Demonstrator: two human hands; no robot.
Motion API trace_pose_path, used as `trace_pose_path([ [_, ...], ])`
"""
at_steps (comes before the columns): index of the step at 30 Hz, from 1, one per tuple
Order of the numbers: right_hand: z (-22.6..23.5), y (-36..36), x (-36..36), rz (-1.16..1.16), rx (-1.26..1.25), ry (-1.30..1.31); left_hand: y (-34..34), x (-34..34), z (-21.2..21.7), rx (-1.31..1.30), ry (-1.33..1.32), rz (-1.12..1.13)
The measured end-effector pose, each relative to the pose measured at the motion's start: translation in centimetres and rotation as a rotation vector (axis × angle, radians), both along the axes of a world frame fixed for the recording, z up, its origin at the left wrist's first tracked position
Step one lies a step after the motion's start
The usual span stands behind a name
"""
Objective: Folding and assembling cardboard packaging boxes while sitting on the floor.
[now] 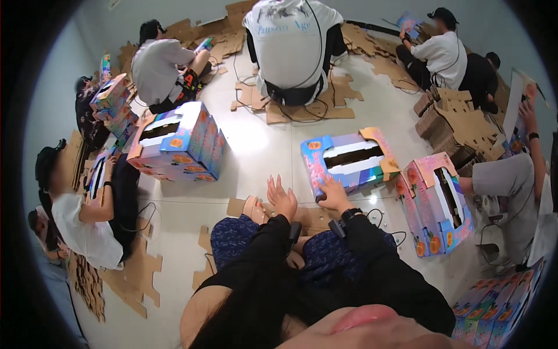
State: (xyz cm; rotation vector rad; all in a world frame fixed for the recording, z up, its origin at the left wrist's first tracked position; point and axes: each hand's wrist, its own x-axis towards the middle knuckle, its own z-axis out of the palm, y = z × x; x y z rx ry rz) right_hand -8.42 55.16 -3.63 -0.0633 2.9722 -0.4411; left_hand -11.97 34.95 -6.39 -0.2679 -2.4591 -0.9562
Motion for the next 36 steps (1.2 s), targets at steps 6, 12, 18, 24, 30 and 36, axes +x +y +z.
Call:
trace_pose_path([
  [6,0.9,-8.7,1.9,-0.058,0.018,0.003,-8.3,-1.4,3.7,0.543,-0.416,-0.346],
  [12,2.3,-7.0,0.3,-0.119,-0.056,-0.117,-13.1,2.0,4.2,0.31,-0.455,-0.473],
  [18,3.0,-2.0,2.0,-0.234,-0.123,0.164,-13.7,6.1,6.8,0.208,-0.429,-0.533],
  [24,3.4,-0.1,1.7,-0.249,0.067,-0.149,-12.2,6.5,6.6,-0.007,-0.342,-0.443],
  [30,2.4,-2.3,0.8,-0.311,0.402,-0.099,-12.7,7.2,6.4,-0.292,-0.416,-0.545],
  [36,0.4,-0.4,-2.2,-0.171,0.394,-0.06,-12.0,6.7,6.1,-0.33,-0.354,-0.558],
])
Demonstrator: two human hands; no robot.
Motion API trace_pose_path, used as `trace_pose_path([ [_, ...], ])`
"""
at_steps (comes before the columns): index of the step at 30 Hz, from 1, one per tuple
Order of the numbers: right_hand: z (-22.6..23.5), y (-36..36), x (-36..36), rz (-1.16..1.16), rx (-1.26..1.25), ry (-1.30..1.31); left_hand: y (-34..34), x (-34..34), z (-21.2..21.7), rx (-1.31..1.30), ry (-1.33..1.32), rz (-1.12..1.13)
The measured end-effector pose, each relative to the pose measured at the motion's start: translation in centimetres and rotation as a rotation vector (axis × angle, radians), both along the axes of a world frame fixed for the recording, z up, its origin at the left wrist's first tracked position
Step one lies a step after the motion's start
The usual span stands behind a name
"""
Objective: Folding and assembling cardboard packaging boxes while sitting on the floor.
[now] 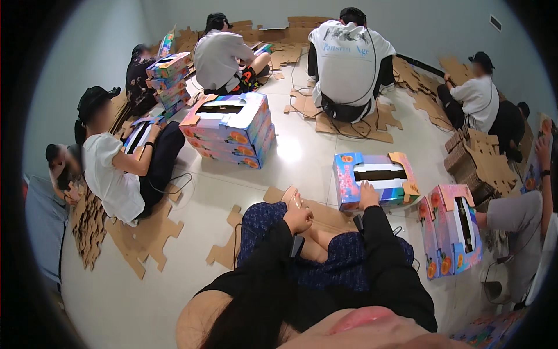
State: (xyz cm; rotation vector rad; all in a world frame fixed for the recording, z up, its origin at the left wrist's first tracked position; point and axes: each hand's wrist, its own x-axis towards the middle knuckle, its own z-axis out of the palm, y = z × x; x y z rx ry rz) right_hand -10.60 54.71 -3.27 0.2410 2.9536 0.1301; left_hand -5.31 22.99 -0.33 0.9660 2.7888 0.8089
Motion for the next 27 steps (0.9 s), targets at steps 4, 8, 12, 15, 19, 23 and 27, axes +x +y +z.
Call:
trace_pose_path([
  [4,-0.6,-0.3,-1.0,0.104,0.138,0.154,0.0,-0.1,0.5,-0.005,-0.112,0.044],
  [8,-1.2,0.0,-1.4,0.152,0.21,0.082,0.1,0.1,0.5,-0.061,-0.179,0.037],
  [12,-0.1,0.5,-2.4,0.227,0.129,-0.017,0.6,0.5,0.6,-0.134,-0.212,0.01],
  [15,1.6,0.7,-2.5,0.299,0.117,0.065,0.8,0.5,-0.2,-0.034,-0.223,0.036],
  [19,4.3,1.7,-3.0,0.394,-0.1,0.207,1.6,0.1,-0.5,0.272,-0.064,0.102],
  [23,11.2,-2.2,0.3,0.432,-0.229,0.326,1.4,-0.4,-0.3,0.478,0.217,0.245],
  [27,14.4,-6.5,4.1,0.364,-0.293,0.375,1.0,-0.4,2.6,0.717,0.221,0.328],
])
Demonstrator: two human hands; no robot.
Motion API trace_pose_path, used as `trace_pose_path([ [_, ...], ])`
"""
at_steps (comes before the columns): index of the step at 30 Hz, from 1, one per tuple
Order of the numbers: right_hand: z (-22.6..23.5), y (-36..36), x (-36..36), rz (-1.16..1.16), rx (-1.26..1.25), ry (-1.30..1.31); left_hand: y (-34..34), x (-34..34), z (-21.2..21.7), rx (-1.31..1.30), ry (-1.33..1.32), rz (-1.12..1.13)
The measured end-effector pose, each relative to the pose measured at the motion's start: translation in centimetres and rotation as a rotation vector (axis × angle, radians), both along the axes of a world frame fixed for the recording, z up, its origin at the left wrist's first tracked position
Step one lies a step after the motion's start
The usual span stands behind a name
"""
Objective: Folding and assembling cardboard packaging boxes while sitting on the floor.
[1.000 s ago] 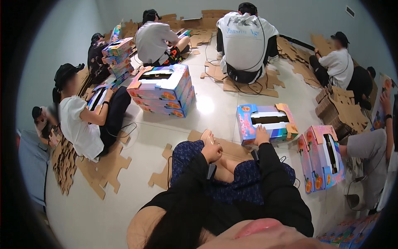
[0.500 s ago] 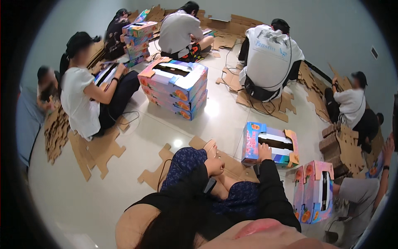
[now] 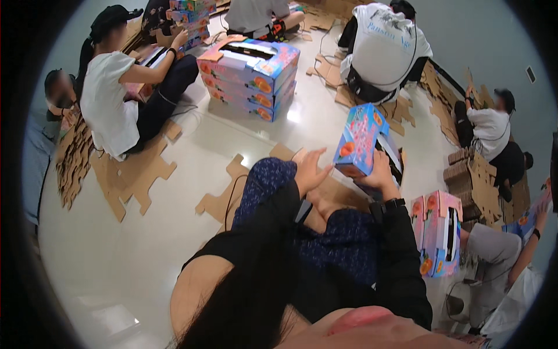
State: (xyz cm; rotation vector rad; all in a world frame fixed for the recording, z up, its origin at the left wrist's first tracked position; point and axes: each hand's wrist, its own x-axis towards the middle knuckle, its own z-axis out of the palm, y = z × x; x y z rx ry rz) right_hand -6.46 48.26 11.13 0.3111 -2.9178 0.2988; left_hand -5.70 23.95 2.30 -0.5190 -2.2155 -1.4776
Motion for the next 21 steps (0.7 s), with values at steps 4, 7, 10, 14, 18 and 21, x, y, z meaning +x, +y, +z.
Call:
trace_pose_path([
  [4,-1.7,-3.0,2.8,0.087,-0.105,0.232,-0.5,0.7,0.6,-0.012,0.08,0.026],
  [7,-4.1,-4.3,3.6,0.084,-0.07,0.346,-0.4,1.6,1.2,-0.063,0.043,0.007],
  [10,-5.8,-5.6,4.5,0.059,-0.035,0.338,-0.5,2.1,0.2,-0.132,0.007,0.03],
  [14,-7.0,-6.1,4.1,0.054,0.065,0.152,-0.8,2.2,-1.3,-0.297,-0.082,0.087],
  [18,-8.1,-5.4,2.8,-0.06,0.196,-0.159,-0.2,2.0,-1.7,-0.502,-0.128,0.124],
  [21,-8.3,-4.2,2.4,-0.128,0.352,-0.282,-0.2,1.4,-2.6,-0.496,-0.11,0.08],
])
